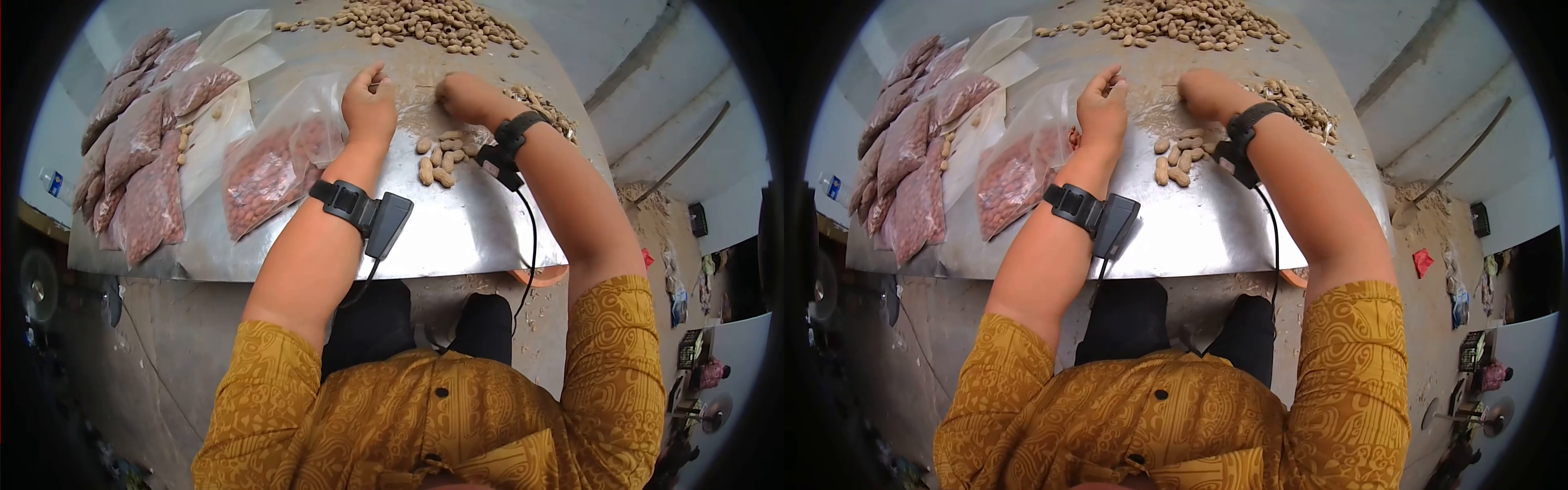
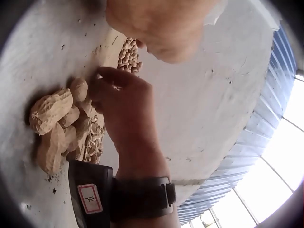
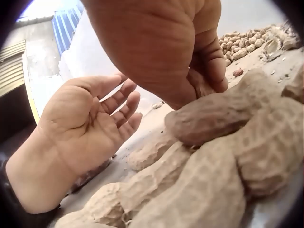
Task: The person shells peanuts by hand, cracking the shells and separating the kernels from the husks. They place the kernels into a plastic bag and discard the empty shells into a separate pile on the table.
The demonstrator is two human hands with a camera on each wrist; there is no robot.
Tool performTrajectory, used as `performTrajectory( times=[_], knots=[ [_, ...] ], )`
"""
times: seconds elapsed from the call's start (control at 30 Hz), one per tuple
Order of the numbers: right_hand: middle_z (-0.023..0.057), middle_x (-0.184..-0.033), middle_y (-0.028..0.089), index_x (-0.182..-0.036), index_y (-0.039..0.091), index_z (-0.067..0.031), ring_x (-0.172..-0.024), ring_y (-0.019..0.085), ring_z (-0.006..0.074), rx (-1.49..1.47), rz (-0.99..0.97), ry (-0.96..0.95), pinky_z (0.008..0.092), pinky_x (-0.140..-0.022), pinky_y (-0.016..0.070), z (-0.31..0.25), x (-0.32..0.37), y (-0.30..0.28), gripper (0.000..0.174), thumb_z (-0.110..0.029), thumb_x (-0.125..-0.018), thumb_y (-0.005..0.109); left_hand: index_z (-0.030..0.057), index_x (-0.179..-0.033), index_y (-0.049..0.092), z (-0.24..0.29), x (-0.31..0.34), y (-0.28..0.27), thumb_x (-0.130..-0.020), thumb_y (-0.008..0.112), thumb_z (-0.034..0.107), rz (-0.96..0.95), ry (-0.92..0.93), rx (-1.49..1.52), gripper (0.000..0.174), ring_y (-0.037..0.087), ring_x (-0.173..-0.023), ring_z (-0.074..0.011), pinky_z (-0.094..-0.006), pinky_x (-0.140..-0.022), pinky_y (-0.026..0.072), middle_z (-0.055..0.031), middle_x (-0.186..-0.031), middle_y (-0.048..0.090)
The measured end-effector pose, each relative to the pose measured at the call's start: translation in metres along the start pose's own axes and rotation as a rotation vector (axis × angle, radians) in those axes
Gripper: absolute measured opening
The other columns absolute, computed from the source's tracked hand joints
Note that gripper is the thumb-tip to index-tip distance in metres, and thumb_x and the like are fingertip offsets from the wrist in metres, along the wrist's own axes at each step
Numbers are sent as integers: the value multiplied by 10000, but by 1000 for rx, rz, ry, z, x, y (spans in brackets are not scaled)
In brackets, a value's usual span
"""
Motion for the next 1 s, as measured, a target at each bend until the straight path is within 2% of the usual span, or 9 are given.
performTrajectory(
  times=[0.17,0.27,0.3,0.4,0.53,0.6,0.8,0.83,1.0],
  knots=[
    [173,-921,633,-931,658,-30,-847,596,338,78,-28,160,382,-772,475,73,32,-2,246,-61,-718,538,44,-1031,634,12,6,12,-767,578,100,-75,126,-115,275,602,-790,-182,-295,-751,476,-92,-939,618],
    [201,-894,639,-921,663,-27,-820,618,338,-157,185,170,375,-746,494,74,60,-35,252,-35,-699,544,61,-1018,640,29,19,21,-753,591,104,-172,197,-157,273,605,-786,-193,-298,-742,478,-97,-925,616],
    [184,-923,651,-975,656,-26,-809,637,291,-185,205,140,354,-749,499,69,68,-46,268,-60,-720,579,65,-1014,642,32,22,22,-750,594,105,-192,218,-164,271,605,-782,-194,-297,-738,478,-97,-922,615],
    [163,-915,661,-1003,647,-20,-781,643,246,-495,87,262,339,-729,504,56,96,-51,275,-68,-737,601,69,-1004,647,30,25,28,-746,587,104,-241,218,-185,267,608,-777,-199,-298,-735,479,-100,-924,616],
    [164,-898,660,-1116,595,-26,-754,640,222,-417,-15,129,322,-710,502,39,114,-28,377,-67,-741,601,71,-1000,650,31,29,33,-743,566,102,-265,220,-218,272,611,-779,-206,-303,-739,479,-100,-921,620],
    [165,-889,656,-1105,600,-22,-746,635,239,-466,-87,290,329,-727,496,49,116,-15,370,-77,-740,589,55,-1032,638,32,30,34,-783,566,104,-287,238,-259,264,599,-800,-172,-283,-742,472,-89,-920,628],
    [138,-831,657,-1014,632,2,-700,622,223,-416,128,267,312,-688,492,69,141,-51,305,-93,-727,589,77,-1001,651,33,29,27,-747,570,96,-266,255,-247,267,609,-776,-200,-301,-733,478,-92,-898,625],
    [99,-796,650,-984,644,-2,-645,599,166,-516,49,315,285,-610,487,73,151,-48,279,-72,-718,598,78,-1002,651,33,29,27,-749,574,94,-268,250,-238,266,608,-774,-198,-299,-732,477,-90,-897,625],
    [31,-728,606,-1007,645,-22,-578,555,102,-663,-384,306,249,-516,458,45,199,-30,305,-18,-708,587,78,-1016,647,31,30,31,-750,576,85,-262,249,-201,275,603,-773,-189,-296,-730,476,-80,-885,621]
  ],
)
Point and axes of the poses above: each hand's wrist, its own x-axis away from the middle knuckle, its own y-axis out of the palm, z = x × y, the point moved 8 cm from there along -x, towards the middle knuckle
